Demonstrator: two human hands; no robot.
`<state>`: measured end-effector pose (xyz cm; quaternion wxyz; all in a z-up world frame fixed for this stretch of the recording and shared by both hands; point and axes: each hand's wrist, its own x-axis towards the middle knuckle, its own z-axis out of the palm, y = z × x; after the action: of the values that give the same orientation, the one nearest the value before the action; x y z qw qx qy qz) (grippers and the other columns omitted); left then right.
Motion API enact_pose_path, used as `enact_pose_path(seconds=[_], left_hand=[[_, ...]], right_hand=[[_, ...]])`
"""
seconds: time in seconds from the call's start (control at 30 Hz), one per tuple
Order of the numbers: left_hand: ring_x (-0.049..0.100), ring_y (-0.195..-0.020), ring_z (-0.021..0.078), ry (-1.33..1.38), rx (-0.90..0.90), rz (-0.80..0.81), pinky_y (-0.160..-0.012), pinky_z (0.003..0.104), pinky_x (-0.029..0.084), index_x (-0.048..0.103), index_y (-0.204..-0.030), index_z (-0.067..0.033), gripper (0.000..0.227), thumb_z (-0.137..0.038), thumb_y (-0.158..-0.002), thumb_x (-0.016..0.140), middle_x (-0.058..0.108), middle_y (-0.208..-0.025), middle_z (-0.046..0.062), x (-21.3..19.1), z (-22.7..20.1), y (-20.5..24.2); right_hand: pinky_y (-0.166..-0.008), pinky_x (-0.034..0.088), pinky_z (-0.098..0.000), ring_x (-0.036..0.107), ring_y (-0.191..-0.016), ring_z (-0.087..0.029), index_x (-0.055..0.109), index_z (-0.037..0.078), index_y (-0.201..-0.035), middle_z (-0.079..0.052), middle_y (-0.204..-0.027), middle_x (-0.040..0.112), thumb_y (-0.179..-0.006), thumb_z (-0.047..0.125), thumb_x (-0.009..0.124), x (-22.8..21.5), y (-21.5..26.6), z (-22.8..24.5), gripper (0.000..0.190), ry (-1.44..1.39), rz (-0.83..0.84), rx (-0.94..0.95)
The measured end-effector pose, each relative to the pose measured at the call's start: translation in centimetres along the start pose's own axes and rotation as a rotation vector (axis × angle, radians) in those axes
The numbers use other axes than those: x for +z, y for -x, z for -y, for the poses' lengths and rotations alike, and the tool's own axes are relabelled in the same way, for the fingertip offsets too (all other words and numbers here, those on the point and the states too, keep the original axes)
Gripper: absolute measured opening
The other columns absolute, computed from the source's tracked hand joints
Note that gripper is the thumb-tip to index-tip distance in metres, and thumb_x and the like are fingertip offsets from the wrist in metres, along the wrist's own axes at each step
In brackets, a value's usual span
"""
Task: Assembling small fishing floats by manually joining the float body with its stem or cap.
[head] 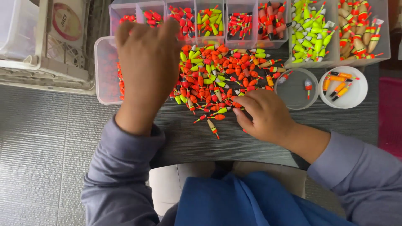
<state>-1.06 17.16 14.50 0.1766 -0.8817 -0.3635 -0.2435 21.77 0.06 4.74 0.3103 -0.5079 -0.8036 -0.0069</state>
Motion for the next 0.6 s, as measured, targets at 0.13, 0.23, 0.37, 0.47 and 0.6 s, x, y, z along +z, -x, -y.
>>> enact_pose_path(seconds=[0.13,0.23,0.37,0.47,0.6], left_hand=[[0.067,-0.104,0.038,0.097,-0.11,0.104,-0.107,0.051,0.032,0.045,-0.141,-0.0056,0.083,-0.037,-0.083,0.096,0.072,-0.123,0.01,-0.7,-1.1,-1.0],[0.058,-0.127,0.0403,0.209,-0.003,0.067,-0.119,0.058,0.024,0.053,-0.143,-0.0008,0.064,-0.039,-0.101,0.082,0.061,-0.142,0.021,-1.1,-4.3,1.2],[0.065,-0.101,0.0267,0.523,0.183,-0.079,-0.104,0.054,0.046,0.068,-0.113,-0.0138,0.022,-0.029,-0.097,0.073,0.07,-0.11,0.004,2.2,-8.9,6.0],[0.065,-0.085,0.0241,0.651,0.28,-0.153,-0.095,0.049,0.051,0.072,-0.097,-0.0161,0.017,-0.029,-0.099,0.061,0.069,-0.091,0.002,6.0,-10.3,8.3],[0.062,-0.08,0.0257,0.782,0.345,-0.112,-0.083,0.045,0.052,0.069,-0.092,-0.0128,0.024,-0.027,-0.102,0.053,0.065,-0.084,0.003,6.5,-9.5,8.0]], right_hand=[[-0.074,0.044,-0.0409,0.06,-0.082,-0.026,0.069,0.015,-0.104,-0.003,-0.092,0.06,-0.088,0.02,0.073,-0.6,-0.7,0.4,0.018,0.172,0.023,0.005],[-0.069,0.041,-0.0418,0.058,-0.081,-0.026,0.072,0.018,-0.096,0.001,-0.089,0.06,-0.077,0.023,0.073,-0.7,-0.5,0.6,0.019,0.294,0.032,0.089],[-0.074,0.041,-0.0401,0.059,-0.08,-0.025,0.067,0.02,-0.084,0.002,-0.081,0.057,-0.084,0.028,0.07,0.4,0.1,-0.3,0.009,0.32,0.008,0.096],[-0.078,0.043,-0.0387,0.06,-0.082,-0.023,0.069,0.021,-0.089,0.001,-0.081,0.055,-0.082,0.033,0.07,1.0,0.8,-0.7,0.015,0.296,-0.014,0.089],[-0.082,0.042,-0.0392,0.058,-0.085,-0.021,0.072,0.023,-0.092,0.001,-0.085,0.057,-0.073,0.034,0.073,1.6,0.7,-0.9,0.022,0.312,0.019,0.076]])
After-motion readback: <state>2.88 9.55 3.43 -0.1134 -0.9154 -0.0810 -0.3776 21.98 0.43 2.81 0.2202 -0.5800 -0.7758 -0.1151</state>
